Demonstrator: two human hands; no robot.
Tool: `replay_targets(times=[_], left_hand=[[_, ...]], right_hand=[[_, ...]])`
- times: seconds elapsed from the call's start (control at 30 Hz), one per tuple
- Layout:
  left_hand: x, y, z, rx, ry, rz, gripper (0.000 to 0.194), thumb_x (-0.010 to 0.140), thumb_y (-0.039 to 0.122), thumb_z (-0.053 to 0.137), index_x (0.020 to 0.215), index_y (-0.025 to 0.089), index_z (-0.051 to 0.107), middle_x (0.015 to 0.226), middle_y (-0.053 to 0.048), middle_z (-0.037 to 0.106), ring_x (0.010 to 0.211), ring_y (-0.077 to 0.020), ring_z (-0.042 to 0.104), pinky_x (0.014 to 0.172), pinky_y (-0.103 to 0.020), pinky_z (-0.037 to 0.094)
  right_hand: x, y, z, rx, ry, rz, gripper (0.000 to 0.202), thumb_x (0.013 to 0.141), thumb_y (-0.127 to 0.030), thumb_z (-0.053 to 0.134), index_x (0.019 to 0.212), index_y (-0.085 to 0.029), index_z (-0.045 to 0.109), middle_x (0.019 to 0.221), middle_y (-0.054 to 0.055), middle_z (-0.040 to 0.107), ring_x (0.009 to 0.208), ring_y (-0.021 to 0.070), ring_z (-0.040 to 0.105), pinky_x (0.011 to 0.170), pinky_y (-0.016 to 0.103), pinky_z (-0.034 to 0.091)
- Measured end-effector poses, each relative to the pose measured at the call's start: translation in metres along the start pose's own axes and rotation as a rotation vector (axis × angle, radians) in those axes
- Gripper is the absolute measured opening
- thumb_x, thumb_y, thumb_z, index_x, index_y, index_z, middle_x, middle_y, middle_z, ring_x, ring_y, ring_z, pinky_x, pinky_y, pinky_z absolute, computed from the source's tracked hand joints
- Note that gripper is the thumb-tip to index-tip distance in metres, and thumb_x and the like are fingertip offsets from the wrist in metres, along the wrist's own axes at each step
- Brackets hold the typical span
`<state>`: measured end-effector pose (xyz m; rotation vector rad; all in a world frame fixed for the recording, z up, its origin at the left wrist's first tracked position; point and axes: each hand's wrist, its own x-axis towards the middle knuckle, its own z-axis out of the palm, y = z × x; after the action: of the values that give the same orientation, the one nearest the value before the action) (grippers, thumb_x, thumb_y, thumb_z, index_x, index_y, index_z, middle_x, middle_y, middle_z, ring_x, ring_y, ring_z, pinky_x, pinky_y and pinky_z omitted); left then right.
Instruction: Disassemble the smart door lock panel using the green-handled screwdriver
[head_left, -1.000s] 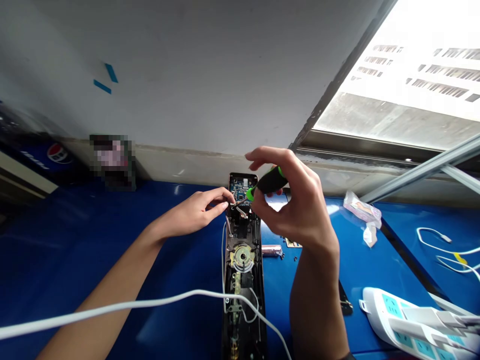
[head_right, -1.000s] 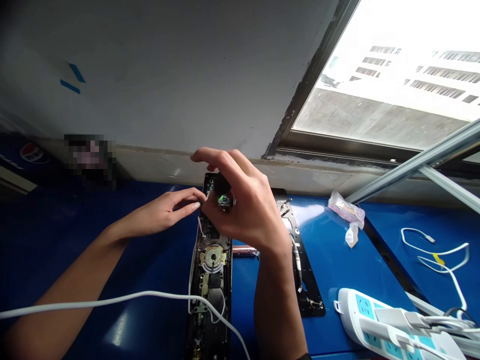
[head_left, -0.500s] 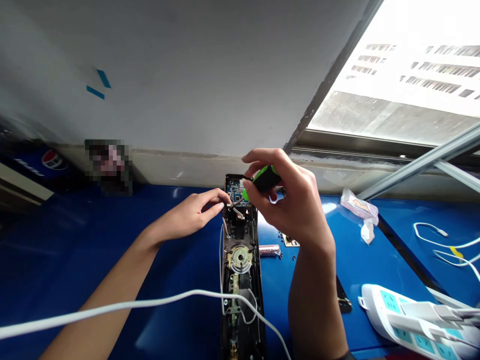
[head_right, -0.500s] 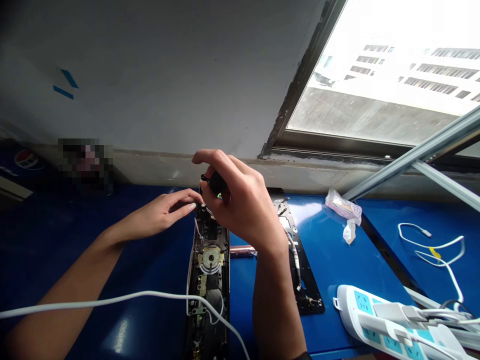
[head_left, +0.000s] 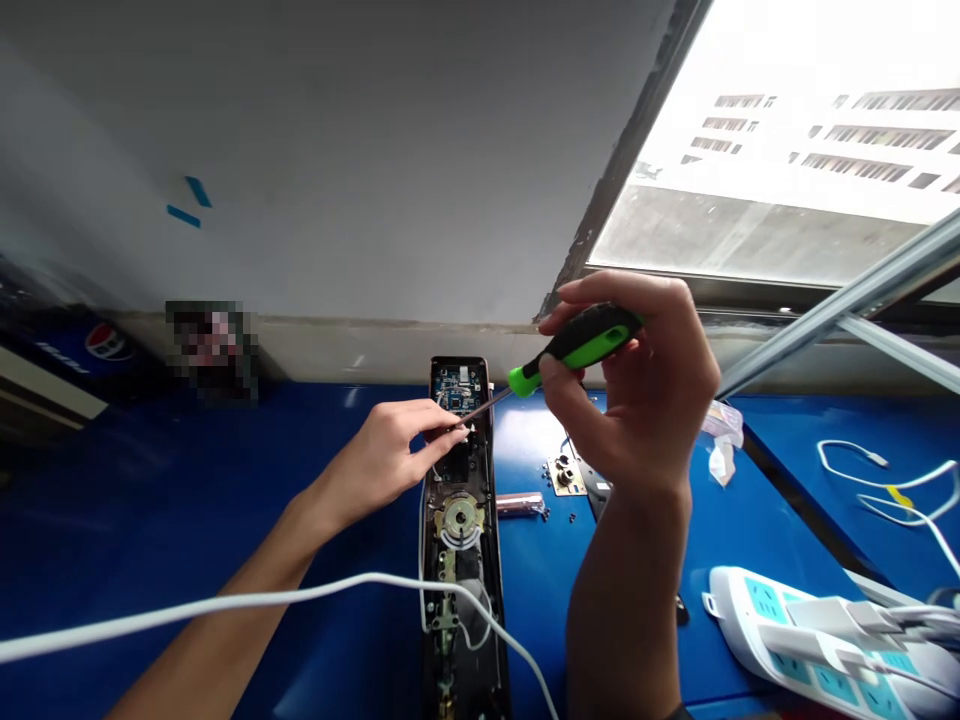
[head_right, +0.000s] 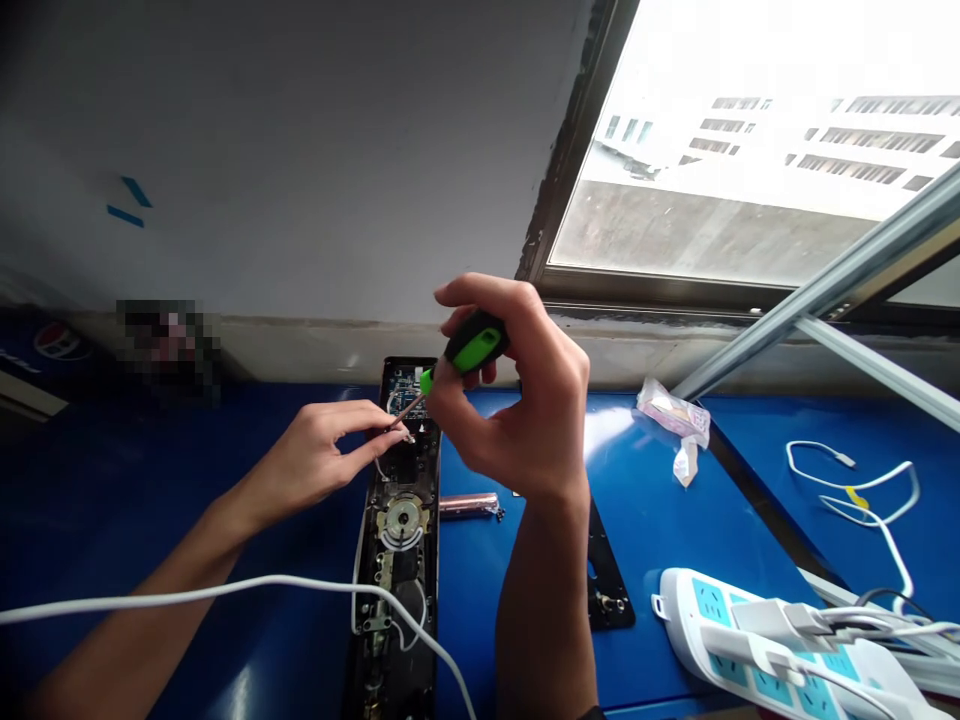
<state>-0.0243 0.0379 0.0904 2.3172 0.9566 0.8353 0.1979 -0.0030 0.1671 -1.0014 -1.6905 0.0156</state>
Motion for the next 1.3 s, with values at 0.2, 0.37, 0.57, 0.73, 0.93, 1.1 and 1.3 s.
replay_targets(times=[0.2, 0.37, 0.57, 0.73, 0.93, 1.1, 1.3], left_hand=[[0.017, 0.027, 0.016, 0.043, -0.141, 0.004, 0.023, 0.102, 0.031, 0.059, 0.105, 0.020, 0.079, 0.106, -0.005, 0.080, 0.095, -0.0225, 0.074, 0.089, -0.033, 0.056], [0.057, 0.052, 0.042, 0.057, -0.350, 0.094, 0.024, 0.098, 0.027, 0.057, 0.091, 0.022, 0.079, 0.090, -0.007, 0.078, 0.082, -0.0233, 0.072, 0.076, -0.033, 0.054], [0.102, 0.050, 0.099, 0.311, -0.594, 0.127, 0.024, 0.084, 0.011, 0.057, 0.064, 0.020, 0.068, 0.068, -0.007, 0.068, 0.063, -0.0227, 0.065, 0.061, -0.032, 0.041], [0.111, 0.039, 0.130, 0.369, -0.658, 0.093, 0.024, 0.077, 0.005, 0.055, 0.069, 0.020, 0.071, 0.075, -0.011, 0.072, 0.064, -0.0264, 0.066, 0.061, -0.034, 0.042], [0.109, 0.037, 0.137, 0.407, -0.675, 0.028, 0.025, 0.078, 0.005, 0.053, 0.072, 0.021, 0.070, 0.076, -0.009, 0.071, 0.068, -0.0262, 0.068, 0.059, -0.032, 0.042], [0.111, 0.040, 0.137, 0.450, -0.698, -0.014, 0.025, 0.076, 0.001, 0.052, 0.071, 0.018, 0.069, 0.080, -0.012, 0.073, 0.073, -0.0289, 0.071, 0.059, -0.032, 0.041], [0.110, 0.035, 0.140, 0.441, -0.716, -0.035, 0.024, 0.076, 0.003, 0.055, 0.077, 0.019, 0.073, 0.080, -0.010, 0.073, 0.070, -0.0257, 0.069, 0.059, -0.031, 0.042]], right_hand=[[-0.005, 0.018, -0.047, 0.025, -0.090, 0.124, 0.043, 0.081, -0.012, 0.066, 0.121, -0.028, 0.063, 0.100, 0.005, 0.069, 0.083, 0.0207, 0.068, 0.065, 0.034, 0.059], [-0.020, 0.040, -0.084, -0.042, -0.425, 0.470, 0.040, 0.078, -0.014, 0.065, 0.118, -0.024, 0.066, 0.068, -0.006, 0.061, 0.056, 0.0112, 0.055, 0.050, 0.024, 0.044], [-0.035, 0.062, -0.111, -0.058, -0.394, 0.645, 0.034, 0.079, -0.018, 0.067, 0.112, -0.024, 0.068, 0.057, -0.009, 0.052, 0.052, 0.0115, 0.049, 0.049, 0.023, 0.039], [-0.042, 0.072, -0.123, -0.011, -0.325, 0.668, 0.032, 0.080, -0.019, 0.067, 0.111, -0.025, 0.068, 0.071, -0.004, 0.064, 0.064, 0.0149, 0.062, 0.058, 0.027, 0.049], [-0.039, 0.077, -0.121, -0.035, -0.342, 0.656, 0.031, 0.080, -0.020, 0.068, 0.111, -0.024, 0.068, 0.065, -0.006, 0.061, 0.057, 0.0130, 0.055, 0.055, 0.026, 0.045], [-0.036, 0.077, -0.117, 0.003, -0.357, 0.652, 0.030, 0.080, -0.020, 0.068, 0.110, -0.025, 0.067, 0.066, -0.005, 0.061, 0.059, 0.0131, 0.056, 0.055, 0.025, 0.045], [-0.037, 0.074, -0.117, -0.017, -0.366, 0.660, 0.029, 0.081, -0.020, 0.068, 0.109, -0.028, 0.067, 0.070, -0.005, 0.065, 0.060, 0.0127, 0.057, 0.057, 0.026, 0.046]])
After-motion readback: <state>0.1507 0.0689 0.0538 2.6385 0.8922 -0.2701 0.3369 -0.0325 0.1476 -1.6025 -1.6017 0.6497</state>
